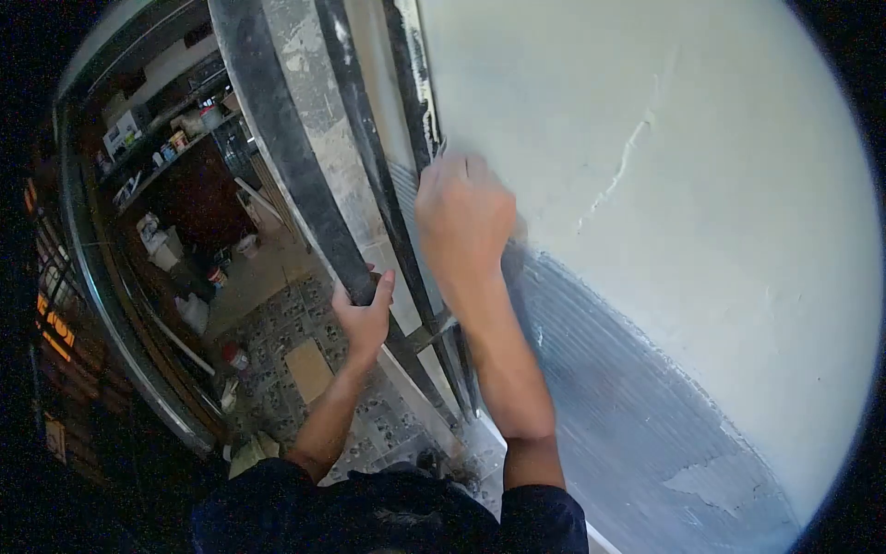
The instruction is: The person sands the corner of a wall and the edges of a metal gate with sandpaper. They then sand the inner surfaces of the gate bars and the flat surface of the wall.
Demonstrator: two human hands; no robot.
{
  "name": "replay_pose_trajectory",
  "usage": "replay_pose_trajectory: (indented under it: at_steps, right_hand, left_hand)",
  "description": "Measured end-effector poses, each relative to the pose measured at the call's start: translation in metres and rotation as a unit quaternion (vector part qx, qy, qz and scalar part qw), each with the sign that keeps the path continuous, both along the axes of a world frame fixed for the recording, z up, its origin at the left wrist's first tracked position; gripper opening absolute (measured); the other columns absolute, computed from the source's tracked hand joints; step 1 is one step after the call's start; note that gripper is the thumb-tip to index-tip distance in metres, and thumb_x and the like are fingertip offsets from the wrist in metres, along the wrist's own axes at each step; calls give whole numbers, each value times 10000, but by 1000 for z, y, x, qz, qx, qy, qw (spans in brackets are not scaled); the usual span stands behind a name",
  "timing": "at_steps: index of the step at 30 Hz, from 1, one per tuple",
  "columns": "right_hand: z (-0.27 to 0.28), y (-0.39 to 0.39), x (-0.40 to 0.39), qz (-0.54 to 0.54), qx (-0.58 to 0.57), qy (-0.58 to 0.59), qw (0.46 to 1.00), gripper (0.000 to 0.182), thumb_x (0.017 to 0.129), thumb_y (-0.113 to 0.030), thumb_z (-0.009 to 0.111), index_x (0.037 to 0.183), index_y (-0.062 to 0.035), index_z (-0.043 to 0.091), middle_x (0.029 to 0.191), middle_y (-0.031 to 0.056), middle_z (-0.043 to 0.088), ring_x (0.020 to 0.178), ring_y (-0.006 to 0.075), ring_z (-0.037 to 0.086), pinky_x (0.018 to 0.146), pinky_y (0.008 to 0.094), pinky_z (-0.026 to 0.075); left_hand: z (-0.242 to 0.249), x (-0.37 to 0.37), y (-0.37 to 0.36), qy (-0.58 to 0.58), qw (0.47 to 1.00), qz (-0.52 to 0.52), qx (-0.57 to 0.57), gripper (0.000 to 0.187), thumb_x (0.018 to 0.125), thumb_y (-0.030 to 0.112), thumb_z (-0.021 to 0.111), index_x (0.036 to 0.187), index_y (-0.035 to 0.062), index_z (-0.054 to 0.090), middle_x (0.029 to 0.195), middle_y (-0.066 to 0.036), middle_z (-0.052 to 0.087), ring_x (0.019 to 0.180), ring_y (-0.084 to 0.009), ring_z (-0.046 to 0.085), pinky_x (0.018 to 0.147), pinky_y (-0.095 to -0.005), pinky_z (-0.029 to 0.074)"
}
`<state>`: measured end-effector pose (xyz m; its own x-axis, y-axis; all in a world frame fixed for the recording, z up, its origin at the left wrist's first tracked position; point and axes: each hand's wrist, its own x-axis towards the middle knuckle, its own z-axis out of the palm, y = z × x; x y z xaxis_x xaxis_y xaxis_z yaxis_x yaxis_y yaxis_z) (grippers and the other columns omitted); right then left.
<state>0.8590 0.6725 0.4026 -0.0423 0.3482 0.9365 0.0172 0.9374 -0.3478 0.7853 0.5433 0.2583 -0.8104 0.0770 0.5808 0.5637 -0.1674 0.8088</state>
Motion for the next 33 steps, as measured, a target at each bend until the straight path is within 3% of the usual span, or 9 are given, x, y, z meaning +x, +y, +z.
replay_pose_trajectory:
  at_steps: [4,5,9,11,13,19,26,29,33]
  right_hand:
    - [17,-1,-14,-33,0,-69,997,144,819,-70,578,709,-6,646,682,169,626,542,323,610,528,410,478]
    - [20,-1,-17,-53,20,-67,996,170,821,-78,564,692,3,638,682,178,626,542,330,612,538,419,482]
    - [35,-6,-21,-19,-17,-136,990,177,809,-73,559,675,17,632,681,203,624,571,342,620,564,415,493]
    - [44,-9,-23,-28,-41,-139,989,166,799,-74,553,692,16,642,630,209,609,585,352,627,583,413,501]
    - [29,-11,-24,-79,48,-79,993,150,786,-83,564,718,9,661,593,203,598,577,371,623,589,416,505]
    - [51,-20,-25,-60,31,-61,996,178,799,-76,576,659,26,614,638,215,591,580,391,597,565,453,481]
    - [31,-22,-25,-32,5,-10,999,123,782,-75,612,713,20,650,642,211,598,593,394,598,566,428,475]
    - [62,-16,-39,-54,59,-33,996,102,787,-79,635,796,8,688,694,175,644,572,306,628,560,356,485]
    - [25,-17,-27,-16,15,23,1000,137,803,-110,674,855,14,704,689,162,660,576,221,638,575,304,484]
  left_hand:
    - [4,2,0,-13,1000,-14,7,274,816,113,744,976,6,549,748,-20,605,606,-72,548,535,-239,435]
    - [9,4,-3,-21,1000,-12,-9,331,796,69,745,1052,-36,563,798,-24,632,713,-84,574,649,-246,468]
    - [2,-2,-1,2,999,-29,25,337,789,91,758,1022,-64,571,856,-95,679,773,-145,632,698,-296,504]
    - [6,-2,1,9,998,-45,48,335,785,100,763,1008,-63,573,852,-105,679,769,-150,635,694,-298,505]
    - [5,-3,-1,6,997,-58,53,331,776,118,773,972,-60,574,839,-128,680,751,-169,645,685,-306,509]
    - [4,-7,-1,29,995,-70,57,326,776,118,771,949,-66,564,803,-124,677,715,-171,642,652,-311,506]
    - [5,-11,-7,74,995,-64,31,353,761,165,786,910,-47,547,729,-149,660,647,-230,664,581,-334,500]
    - [11,-11,-9,108,992,-55,38,342,762,158,784,901,-41,543,715,-139,660,627,-245,667,565,-335,499]
    - [10,-13,-10,108,990,-81,51,359,762,153,783,927,-51,538,715,-137,663,620,-245,672,551,-327,499]
